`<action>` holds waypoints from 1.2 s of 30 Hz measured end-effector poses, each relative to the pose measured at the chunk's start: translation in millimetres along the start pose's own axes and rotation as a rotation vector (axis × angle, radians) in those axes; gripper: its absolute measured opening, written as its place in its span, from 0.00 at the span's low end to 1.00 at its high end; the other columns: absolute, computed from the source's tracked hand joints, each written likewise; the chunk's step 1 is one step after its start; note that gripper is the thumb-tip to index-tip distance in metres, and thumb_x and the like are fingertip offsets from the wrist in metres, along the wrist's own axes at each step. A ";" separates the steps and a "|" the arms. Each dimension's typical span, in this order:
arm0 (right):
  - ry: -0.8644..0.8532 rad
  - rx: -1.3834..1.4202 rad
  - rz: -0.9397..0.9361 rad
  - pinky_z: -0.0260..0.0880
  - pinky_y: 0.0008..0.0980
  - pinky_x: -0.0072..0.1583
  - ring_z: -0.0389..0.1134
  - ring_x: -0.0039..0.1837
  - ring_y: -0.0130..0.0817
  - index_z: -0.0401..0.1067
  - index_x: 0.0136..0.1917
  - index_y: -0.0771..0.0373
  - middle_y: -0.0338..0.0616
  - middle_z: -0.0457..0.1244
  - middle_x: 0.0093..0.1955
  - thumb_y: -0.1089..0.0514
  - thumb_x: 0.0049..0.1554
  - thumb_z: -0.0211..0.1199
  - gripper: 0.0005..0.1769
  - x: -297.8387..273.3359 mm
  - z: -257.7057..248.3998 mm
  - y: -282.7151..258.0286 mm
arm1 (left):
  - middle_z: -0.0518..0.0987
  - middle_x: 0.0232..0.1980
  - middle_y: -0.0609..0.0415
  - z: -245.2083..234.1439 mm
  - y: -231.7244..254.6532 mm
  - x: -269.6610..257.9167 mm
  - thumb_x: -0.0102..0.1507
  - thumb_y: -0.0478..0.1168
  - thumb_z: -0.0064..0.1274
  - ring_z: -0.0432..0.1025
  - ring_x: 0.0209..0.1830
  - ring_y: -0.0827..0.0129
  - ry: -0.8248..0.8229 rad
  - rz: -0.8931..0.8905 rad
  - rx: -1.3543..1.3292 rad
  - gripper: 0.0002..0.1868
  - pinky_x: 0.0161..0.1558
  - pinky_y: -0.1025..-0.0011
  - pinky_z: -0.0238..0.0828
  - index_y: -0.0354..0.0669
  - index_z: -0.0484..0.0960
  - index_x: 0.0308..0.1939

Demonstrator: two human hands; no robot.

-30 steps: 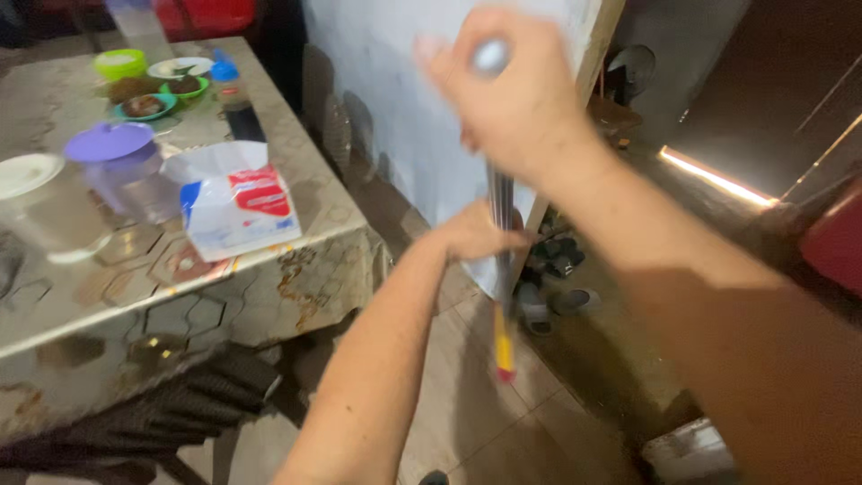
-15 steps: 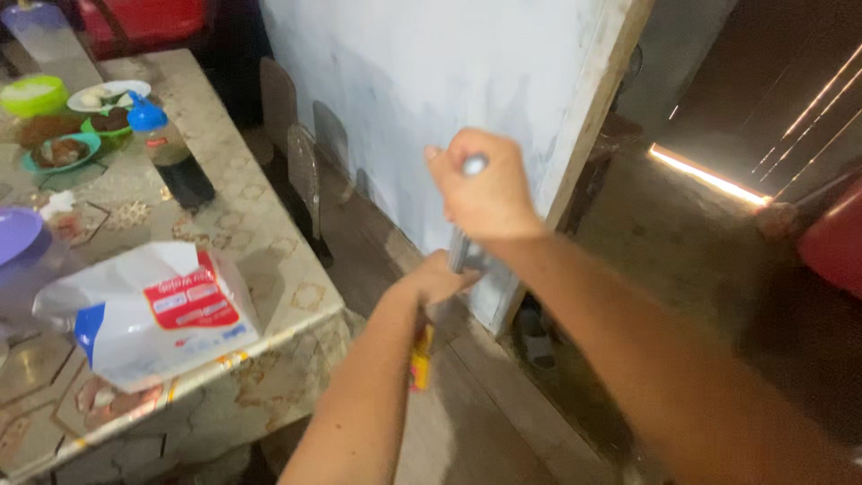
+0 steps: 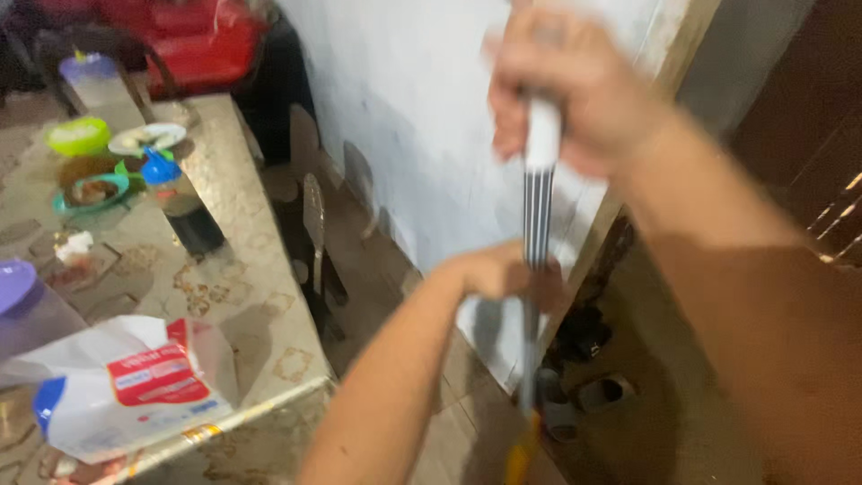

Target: The person sweeps the tiled floor with a broom around a dining table and chairs, then wipes the table surface with a cloth. The person handles the broom and cloth while moving around the room.

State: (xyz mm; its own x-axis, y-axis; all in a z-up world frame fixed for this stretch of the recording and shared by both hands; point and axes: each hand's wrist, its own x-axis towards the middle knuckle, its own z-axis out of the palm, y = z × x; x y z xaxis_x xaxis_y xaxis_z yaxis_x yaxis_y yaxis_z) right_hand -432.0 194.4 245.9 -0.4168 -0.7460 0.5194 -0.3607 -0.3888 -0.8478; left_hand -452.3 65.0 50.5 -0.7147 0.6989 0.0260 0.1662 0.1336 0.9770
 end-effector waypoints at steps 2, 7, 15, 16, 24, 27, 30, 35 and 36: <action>-0.019 -0.004 0.002 0.71 0.33 0.41 0.63 0.32 0.28 0.66 0.38 0.57 0.39 0.59 0.29 0.56 0.70 0.57 0.17 4.1 -38.9 5.6 | 0.86 0.41 0.46 -28.0 7.7 16.1 0.64 0.36 0.54 0.83 0.42 0.59 0.075 -0.056 0.250 0.07 0.49 0.55 0.84 0.33 0.78 0.40; 0.216 -0.206 -0.057 0.66 0.32 0.34 0.58 0.28 0.27 0.65 0.34 0.57 0.37 0.57 0.27 0.57 0.66 0.61 0.19 6.6 -75.2 91.2 | 0.84 0.39 0.45 -99.9 -56.8 18.5 0.58 0.47 0.67 0.77 0.39 0.58 0.469 -0.285 0.719 0.18 0.47 0.60 0.75 0.34 0.82 0.39; 0.330 -0.486 0.005 0.66 0.29 0.37 0.66 0.33 0.23 0.68 0.34 0.62 0.38 0.63 0.30 0.57 0.62 0.64 0.16 -20.6 -41.7 227.6 | 0.85 0.43 0.52 -90.2 -217.0 27.2 0.52 0.49 0.66 0.78 0.44 0.67 0.976 -0.291 0.272 0.24 0.47 0.65 0.73 0.42 0.83 0.48; 0.366 -0.472 0.069 0.65 0.28 0.36 0.65 0.32 0.23 0.69 0.34 0.62 0.38 0.63 0.29 0.57 0.62 0.64 0.16 -18.7 -47.5 225.6 | 0.85 0.41 0.49 -87.7 -218.4 31.6 0.54 0.50 0.64 0.77 0.41 0.64 0.989 -0.318 0.313 0.23 0.46 0.64 0.73 0.40 0.83 0.47; 0.359 -0.309 0.235 0.64 0.34 0.30 0.61 0.25 0.30 0.65 0.31 0.64 0.41 0.60 0.25 0.61 0.58 0.64 0.16 45.4 -128.7 140.5 | 0.77 0.25 0.56 -57.0 -135.9 100.2 0.62 0.59 0.61 0.70 0.25 0.69 0.952 -0.207 0.039 0.26 0.32 0.68 0.70 0.35 0.84 0.34; 0.331 -0.297 0.320 0.64 0.35 0.28 0.60 0.24 0.31 0.62 0.30 0.63 0.42 0.57 0.24 0.62 0.58 0.63 0.17 36.7 -124.8 122.4 | 0.73 0.23 0.57 -20.0 -114.7 102.4 0.63 0.59 0.58 0.66 0.22 0.72 0.923 -0.151 -0.040 0.25 0.29 0.69 0.64 0.36 0.85 0.33; 0.308 -0.365 0.342 0.64 0.35 0.29 0.59 0.24 0.31 0.62 0.29 0.63 0.42 0.57 0.24 0.61 0.59 0.63 0.18 31.6 -103.5 108.5 | 0.73 0.22 0.59 10.0 -89.3 94.2 0.63 0.57 0.56 0.66 0.21 0.74 0.916 -0.119 -0.087 0.21 0.28 0.71 0.64 0.44 0.85 0.30; 0.317 -0.387 0.088 0.64 0.34 0.31 0.60 0.26 0.27 0.64 0.36 0.60 0.39 0.60 0.28 0.59 0.62 0.65 0.15 53.8 -75.6 74.3 | 0.74 0.17 0.57 18.5 -23.0 70.0 0.65 0.55 0.54 0.71 0.17 0.72 0.894 -0.011 -0.012 0.26 0.26 0.71 0.70 0.43 0.75 0.18; 0.301 -0.337 -0.018 0.65 0.32 0.32 0.61 0.27 0.25 0.64 0.38 0.59 0.37 0.61 0.29 0.59 0.64 0.65 0.15 59.1 -74.4 64.9 | 0.74 0.16 0.57 13.9 -8.5 64.1 0.65 0.55 0.53 0.70 0.16 0.72 0.895 0.010 0.034 0.26 0.25 0.70 0.70 0.43 0.75 0.18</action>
State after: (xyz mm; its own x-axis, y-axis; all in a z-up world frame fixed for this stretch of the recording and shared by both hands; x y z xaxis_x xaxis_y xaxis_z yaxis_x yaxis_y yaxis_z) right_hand -542.1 165.3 229.5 -0.6142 -0.5309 0.5839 -0.6008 -0.1652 -0.7822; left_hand -490.1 118.4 41.0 -0.9731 -0.1078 0.2037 0.1851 0.1612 0.9694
